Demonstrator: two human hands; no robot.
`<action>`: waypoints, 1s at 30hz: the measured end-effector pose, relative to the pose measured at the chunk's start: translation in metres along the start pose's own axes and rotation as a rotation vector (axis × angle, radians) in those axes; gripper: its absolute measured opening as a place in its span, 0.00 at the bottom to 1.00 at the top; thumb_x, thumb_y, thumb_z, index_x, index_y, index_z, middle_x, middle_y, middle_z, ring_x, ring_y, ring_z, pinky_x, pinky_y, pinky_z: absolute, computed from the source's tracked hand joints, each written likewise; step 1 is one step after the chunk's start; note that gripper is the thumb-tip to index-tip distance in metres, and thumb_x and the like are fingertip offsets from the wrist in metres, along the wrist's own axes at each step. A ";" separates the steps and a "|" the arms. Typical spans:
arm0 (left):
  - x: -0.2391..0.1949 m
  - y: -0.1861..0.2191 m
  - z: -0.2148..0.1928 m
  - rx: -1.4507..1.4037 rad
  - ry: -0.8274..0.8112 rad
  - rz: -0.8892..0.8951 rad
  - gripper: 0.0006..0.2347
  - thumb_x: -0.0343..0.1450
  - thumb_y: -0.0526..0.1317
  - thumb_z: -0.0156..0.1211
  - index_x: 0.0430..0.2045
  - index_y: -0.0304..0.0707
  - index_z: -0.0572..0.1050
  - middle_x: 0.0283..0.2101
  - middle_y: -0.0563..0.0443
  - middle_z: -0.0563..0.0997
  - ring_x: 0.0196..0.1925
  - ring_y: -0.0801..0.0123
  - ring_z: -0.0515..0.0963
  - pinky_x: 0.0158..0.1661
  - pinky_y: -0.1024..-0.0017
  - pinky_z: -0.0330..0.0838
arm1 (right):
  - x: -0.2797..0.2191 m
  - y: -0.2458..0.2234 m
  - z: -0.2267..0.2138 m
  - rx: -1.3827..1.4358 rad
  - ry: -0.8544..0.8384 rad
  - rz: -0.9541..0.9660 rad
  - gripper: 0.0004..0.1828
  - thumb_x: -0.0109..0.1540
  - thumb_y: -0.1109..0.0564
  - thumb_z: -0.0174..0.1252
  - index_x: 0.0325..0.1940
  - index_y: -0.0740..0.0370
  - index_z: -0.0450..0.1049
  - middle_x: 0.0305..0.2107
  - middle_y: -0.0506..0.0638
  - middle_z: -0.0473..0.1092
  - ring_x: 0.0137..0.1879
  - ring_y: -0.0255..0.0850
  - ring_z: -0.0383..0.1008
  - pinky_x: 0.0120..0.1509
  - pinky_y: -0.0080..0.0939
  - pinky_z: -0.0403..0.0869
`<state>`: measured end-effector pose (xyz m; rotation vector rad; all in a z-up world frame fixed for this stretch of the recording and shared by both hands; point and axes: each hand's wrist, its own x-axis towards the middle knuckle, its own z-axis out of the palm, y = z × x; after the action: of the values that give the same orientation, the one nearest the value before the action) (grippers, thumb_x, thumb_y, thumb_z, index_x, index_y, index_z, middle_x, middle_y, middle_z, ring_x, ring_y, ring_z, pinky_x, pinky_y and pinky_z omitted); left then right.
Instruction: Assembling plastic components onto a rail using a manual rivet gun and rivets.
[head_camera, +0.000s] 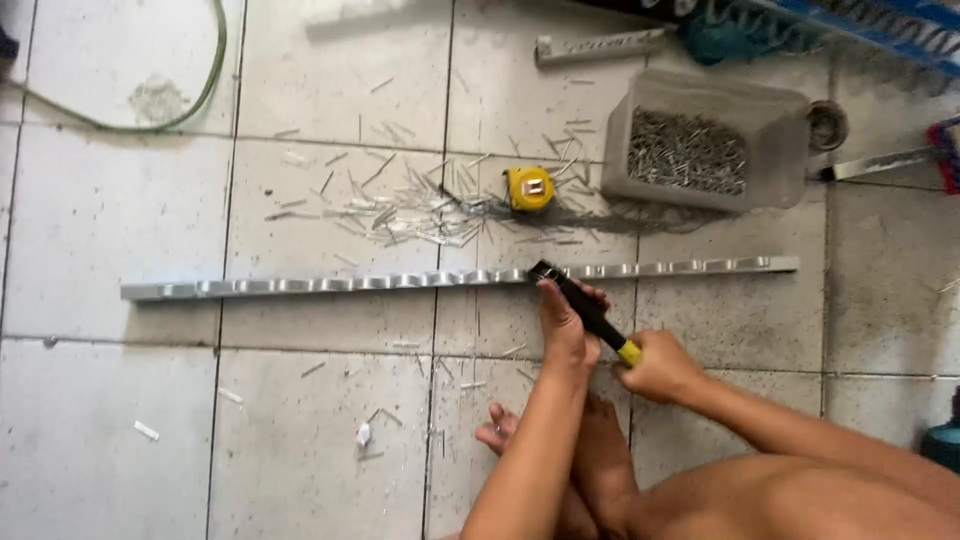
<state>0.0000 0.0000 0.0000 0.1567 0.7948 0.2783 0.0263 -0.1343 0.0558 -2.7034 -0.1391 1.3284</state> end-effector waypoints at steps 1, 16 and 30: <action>-0.001 0.000 0.005 -0.008 -0.015 0.006 0.27 0.63 0.73 0.56 0.24 0.47 0.72 0.23 0.55 0.78 0.28 0.66 0.83 0.35 0.70 0.81 | 0.008 0.006 0.003 -0.006 0.016 -0.006 0.19 0.47 0.45 0.70 0.37 0.55 0.84 0.31 0.56 0.82 0.45 0.52 0.83 0.47 0.49 0.80; -0.065 0.156 0.108 1.064 -0.411 0.348 0.13 0.53 0.36 0.80 0.22 0.34 0.78 0.23 0.49 0.83 0.22 0.72 0.81 0.25 0.78 0.77 | 0.010 -0.067 -0.230 -0.321 -0.061 -0.378 0.21 0.58 0.44 0.59 0.51 0.54 0.79 0.41 0.49 0.83 0.42 0.40 0.87 0.42 0.36 0.87; -0.112 0.113 0.134 1.530 -0.656 0.293 0.15 0.53 0.42 0.76 0.26 0.35 0.80 0.28 0.50 0.85 0.24 0.72 0.81 0.27 0.76 0.73 | 0.152 -0.086 -0.208 -0.091 0.449 -0.491 0.17 0.53 0.71 0.67 0.47 0.75 0.79 0.40 0.67 0.78 0.41 0.58 0.80 0.50 0.53 0.79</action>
<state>0.0007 0.0694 0.1960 1.7185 0.1661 -0.1717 0.2813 -0.0436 0.0760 -2.7033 -0.7668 0.5819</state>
